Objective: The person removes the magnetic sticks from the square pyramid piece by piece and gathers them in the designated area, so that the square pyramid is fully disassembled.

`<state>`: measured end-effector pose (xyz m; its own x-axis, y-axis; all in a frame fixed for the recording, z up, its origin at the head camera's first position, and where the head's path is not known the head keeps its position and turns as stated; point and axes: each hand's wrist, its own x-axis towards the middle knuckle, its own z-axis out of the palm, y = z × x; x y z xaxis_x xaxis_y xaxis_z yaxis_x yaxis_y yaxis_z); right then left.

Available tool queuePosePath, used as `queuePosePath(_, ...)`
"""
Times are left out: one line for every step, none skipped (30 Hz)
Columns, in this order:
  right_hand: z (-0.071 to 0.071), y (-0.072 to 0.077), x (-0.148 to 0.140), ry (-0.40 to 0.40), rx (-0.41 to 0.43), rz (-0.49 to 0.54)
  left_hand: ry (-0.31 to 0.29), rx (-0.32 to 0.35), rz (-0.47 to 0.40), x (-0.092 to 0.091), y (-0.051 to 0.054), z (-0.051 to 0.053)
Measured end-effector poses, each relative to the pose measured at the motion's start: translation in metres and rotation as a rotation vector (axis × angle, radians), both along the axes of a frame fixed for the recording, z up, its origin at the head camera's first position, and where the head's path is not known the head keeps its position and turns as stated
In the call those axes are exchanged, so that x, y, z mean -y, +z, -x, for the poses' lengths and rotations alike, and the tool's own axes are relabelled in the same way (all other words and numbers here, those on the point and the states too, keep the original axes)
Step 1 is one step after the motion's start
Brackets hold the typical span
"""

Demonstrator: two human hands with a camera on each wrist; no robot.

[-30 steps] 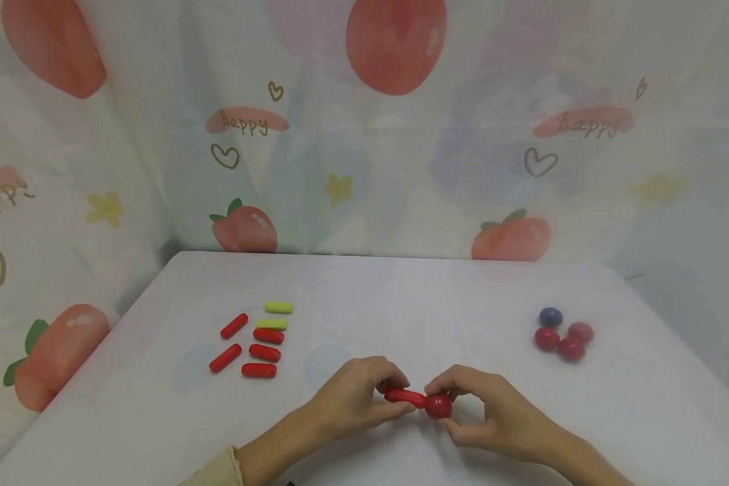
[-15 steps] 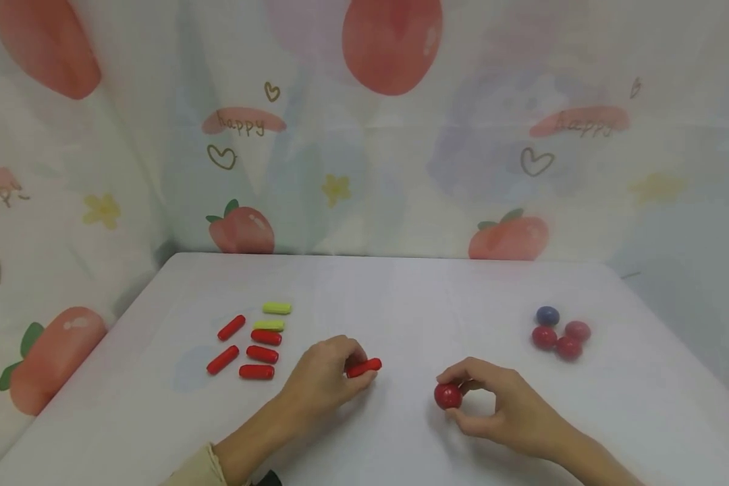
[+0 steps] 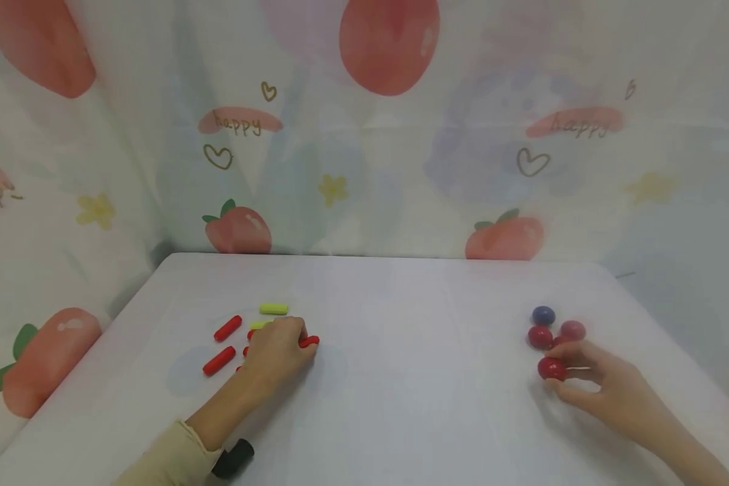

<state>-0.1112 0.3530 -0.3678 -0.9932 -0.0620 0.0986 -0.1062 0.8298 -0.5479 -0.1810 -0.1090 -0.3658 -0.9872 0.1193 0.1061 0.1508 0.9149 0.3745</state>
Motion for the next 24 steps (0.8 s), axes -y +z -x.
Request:
queuePosePath(0.002,0.000,-0.009,-0.017,0.017,-0.009,0.003,0.002,0.010,0.001,0.000,0.001)
queuePosePath(0.005,0.001,-0.018,-0.041,0.045,-0.021,0.005,0.005,0.018,0.002,0.000,0.003)
queuePosePath(0.008,0.000,-0.027,-0.058,0.060,-0.030,0.005,0.002,0.028,0.003,-0.001,0.004)
queuePosePath(0.010,0.000,-0.035,-0.075,0.082,-0.036,0.004,0.000,0.036,0.003,-0.001,0.005)
queuePosePath(0.013,-0.001,-0.043,-0.088,0.096,-0.036,0.003,-0.002,0.044,0.004,-0.001,0.006)
queuePosePath(0.016,-0.002,-0.050,-0.102,0.109,-0.037,0.004,0.001,0.053,0.004,-0.001,0.007)
queuePosePath(0.018,-0.003,-0.057,-0.117,0.116,-0.039,0.005,0.003,0.060,0.004,-0.001,0.008)
queuePosePath(0.020,-0.005,-0.062,-0.133,0.126,-0.040,0.005,0.007,0.064,0.004,-0.001,0.009)
queuePosePath(0.022,-0.006,-0.068,-0.141,0.134,-0.035,0.006,0.010,0.067,0.004,-0.002,0.009)
queuePosePath(0.023,-0.008,-0.072,-0.147,0.138,-0.033,0.006,0.012,0.069,0.004,-0.002,0.009)
queuePosePath(0.025,-0.009,-0.076,-0.152,0.135,-0.032,0.005,0.013,0.069,0.004,-0.002,0.009)
queuePosePath(0.025,-0.011,-0.078,-0.158,0.132,-0.035,0.007,0.017,0.067,0.004,-0.002,0.009)
queuePosePath(0.026,-0.012,-0.080,-0.161,0.127,-0.035,0.006,0.016,0.064,0.004,-0.002,0.009)
queuePosePath(0.027,-0.014,-0.082,-0.160,0.123,-0.038,0.007,0.016,0.059,0.004,-0.003,0.009)
queuePosePath(0.027,-0.014,-0.084,-0.153,0.119,-0.041,0.010,0.014,0.056,0.004,-0.002,0.009)
queuePosePath(0.028,-0.015,-0.085,-0.149,0.111,-0.044,0.011,0.012,0.053,0.004,-0.002,0.009)
queuePosePath(0.028,-0.017,-0.086,-0.146,0.104,-0.046,0.013,0.010,0.049,0.004,-0.001,0.008)
queuePosePath(0.028,-0.017,-0.086,-0.148,0.109,-0.044,0.015,0.007,0.044,0.004,-0.001,0.007)
queuePosePath(0.029,-0.017,-0.087,-0.145,0.112,-0.043,0.016,0.000,0.040,0.004,0.001,0.006)
queuePosePath(0.029,-0.017,-0.087,-0.145,0.121,-0.044,0.017,-0.005,0.034,0.004,0.002,0.005)
queuePosePath(0.029,-0.017,-0.087,-0.151,0.137,-0.044,0.014,-0.017,0.025,0.004,0.004,0.004)
queuePosePath(0.028,-0.017,-0.087,-0.167,0.144,-0.049,0.009,-0.035,0.008,0.004,0.006,0.003)
queuePosePath(0.027,-0.014,-0.086,-0.185,0.153,-0.056,0.003,-0.057,-0.013,0.004,0.008,0.001)
queuePosePath(0.026,-0.011,-0.084,-0.216,0.156,-0.067,-0.004,-0.083,-0.039,0.003,0.010,0.000)
